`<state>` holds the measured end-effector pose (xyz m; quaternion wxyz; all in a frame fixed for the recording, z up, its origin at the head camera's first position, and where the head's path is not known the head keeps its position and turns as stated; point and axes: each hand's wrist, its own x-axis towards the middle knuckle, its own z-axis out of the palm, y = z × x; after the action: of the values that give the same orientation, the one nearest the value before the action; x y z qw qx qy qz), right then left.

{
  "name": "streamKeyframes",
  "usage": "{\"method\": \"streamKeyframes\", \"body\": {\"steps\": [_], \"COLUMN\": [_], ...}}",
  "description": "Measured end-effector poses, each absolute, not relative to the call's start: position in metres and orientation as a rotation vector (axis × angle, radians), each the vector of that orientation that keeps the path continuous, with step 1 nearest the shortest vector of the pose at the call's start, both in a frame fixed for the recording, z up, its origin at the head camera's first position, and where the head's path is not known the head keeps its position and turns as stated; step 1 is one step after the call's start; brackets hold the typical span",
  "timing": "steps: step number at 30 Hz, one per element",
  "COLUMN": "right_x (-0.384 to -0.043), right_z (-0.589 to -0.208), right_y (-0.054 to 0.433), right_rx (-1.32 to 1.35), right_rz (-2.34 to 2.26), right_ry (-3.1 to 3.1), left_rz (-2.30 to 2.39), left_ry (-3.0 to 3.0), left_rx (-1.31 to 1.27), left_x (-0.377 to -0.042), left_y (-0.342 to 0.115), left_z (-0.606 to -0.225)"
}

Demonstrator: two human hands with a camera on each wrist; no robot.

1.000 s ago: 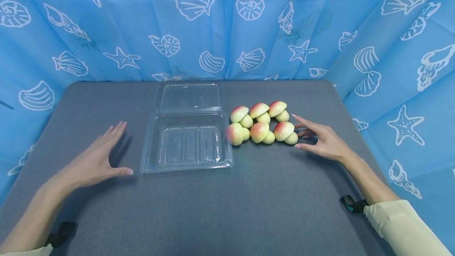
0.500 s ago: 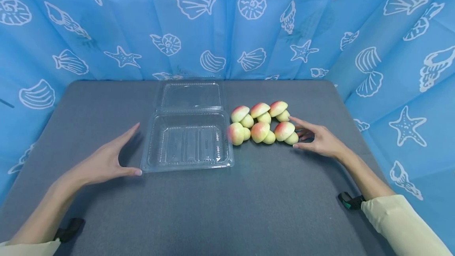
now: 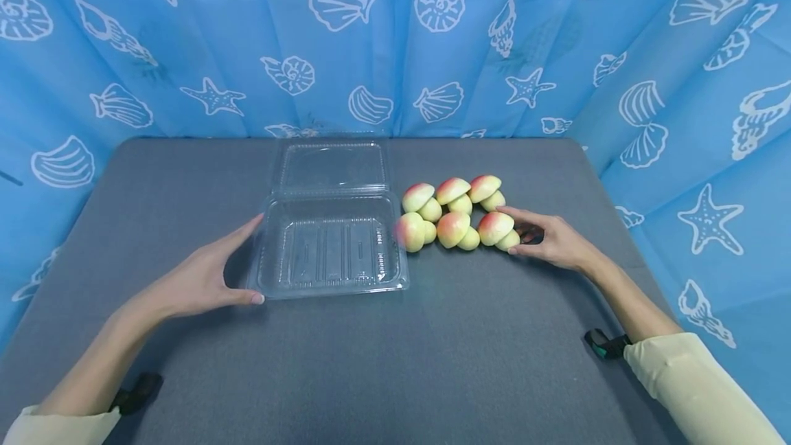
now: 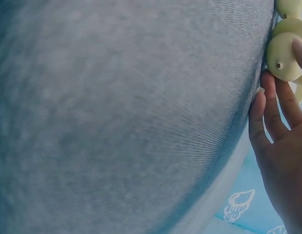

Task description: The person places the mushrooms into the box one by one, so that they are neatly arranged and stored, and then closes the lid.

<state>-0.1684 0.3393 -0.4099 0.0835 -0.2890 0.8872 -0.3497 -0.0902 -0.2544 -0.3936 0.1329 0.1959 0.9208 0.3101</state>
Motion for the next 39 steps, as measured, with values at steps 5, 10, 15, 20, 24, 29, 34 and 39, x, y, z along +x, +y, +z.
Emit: {"method": "streamKeyframes", "body": {"steps": [5, 10, 15, 20, 24, 29, 34, 39], "right_x": [-0.168, -0.168, -0.17, -0.173, -0.175, -0.176, -0.176, -0.179], "right_z": [-0.407, -0.398, -0.382, -0.371, -0.363, -0.355, -0.35, -0.346], "right_y": [0.339, 0.342, 0.344, 0.344, 0.342, 0.339, 0.331, 0.32], "right_rx": [-0.844, -0.805, -0.758, -0.704, -0.717, -0.754, -0.756, -0.782], "right_rz": [-1.083, -1.065, -1.029, -1.044, -1.043, -1.046, -1.036, -1.054], "right_ry": [2.628, 2.638, 2.659, 2.664, 2.674, 2.661, 2.657, 2.638], "left_rz": [0.906, 0.899, 0.894, 0.885, 0.863, 0.83, 0.807, 0.804], "left_ry": [2.669, 2.662, 2.65, 2.642, 2.643, 2.655, 2.664, 2.671], "left_rx": [0.574, 0.594, 0.56, 0.531, 0.511, 0.502, 0.513, 0.499], "left_x": [-0.091, -0.094, -0.094, -0.095, -0.096, -0.098, -0.099, -0.098], "left_y": [-0.25, -0.247, -0.246, -0.245, -0.245, -0.242, -0.239, -0.238], "left_z": [-0.393, -0.394, -0.392, -0.391, -0.392, -0.392, -0.392, -0.392]}}
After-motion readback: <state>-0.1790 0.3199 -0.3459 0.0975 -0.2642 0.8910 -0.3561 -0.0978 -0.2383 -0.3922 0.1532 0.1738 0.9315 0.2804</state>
